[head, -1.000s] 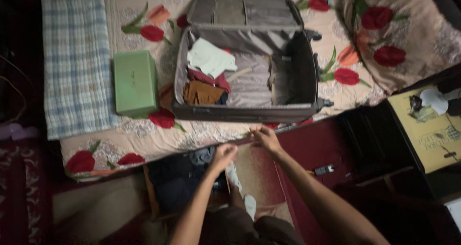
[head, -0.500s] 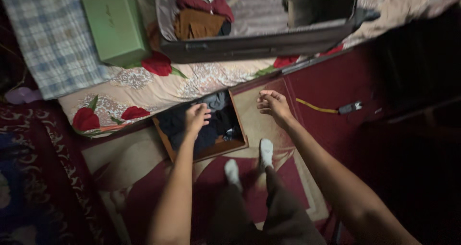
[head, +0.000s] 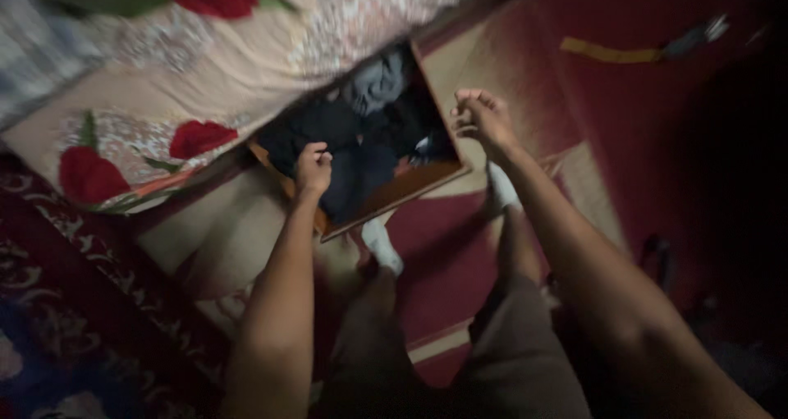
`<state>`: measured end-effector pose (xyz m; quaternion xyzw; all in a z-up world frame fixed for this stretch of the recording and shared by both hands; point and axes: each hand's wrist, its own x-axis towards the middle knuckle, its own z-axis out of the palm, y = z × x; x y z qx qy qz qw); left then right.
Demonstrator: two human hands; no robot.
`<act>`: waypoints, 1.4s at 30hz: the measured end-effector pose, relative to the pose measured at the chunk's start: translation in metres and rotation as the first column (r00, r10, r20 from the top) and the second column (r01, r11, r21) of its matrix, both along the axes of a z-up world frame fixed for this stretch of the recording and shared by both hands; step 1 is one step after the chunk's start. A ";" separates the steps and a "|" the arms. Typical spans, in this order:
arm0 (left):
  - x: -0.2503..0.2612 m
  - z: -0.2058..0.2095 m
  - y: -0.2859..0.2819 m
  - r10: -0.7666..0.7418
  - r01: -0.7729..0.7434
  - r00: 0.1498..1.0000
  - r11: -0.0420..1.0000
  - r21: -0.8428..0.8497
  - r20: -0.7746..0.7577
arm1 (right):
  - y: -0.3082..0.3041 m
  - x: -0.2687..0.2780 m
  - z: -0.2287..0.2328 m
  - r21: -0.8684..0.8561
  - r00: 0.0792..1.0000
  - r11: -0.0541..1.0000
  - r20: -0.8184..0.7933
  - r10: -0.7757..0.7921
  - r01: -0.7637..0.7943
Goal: The person folds various clothing items, including shirts and pants, and places them into an open suitcase on a bed. The person repeatedly retrieves clothes from a nearby drawer, folds them, and arranges them inside the suitcase.
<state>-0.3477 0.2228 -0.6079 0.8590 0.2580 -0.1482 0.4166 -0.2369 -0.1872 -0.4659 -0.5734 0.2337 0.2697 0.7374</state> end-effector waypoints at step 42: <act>0.152 0.458 -0.320 -0.186 0.296 0.868 0.939 -0.178 0.460 | -0.114 0.071 0.283 -0.048 0.826 0.982 0.535 0.180 -0.182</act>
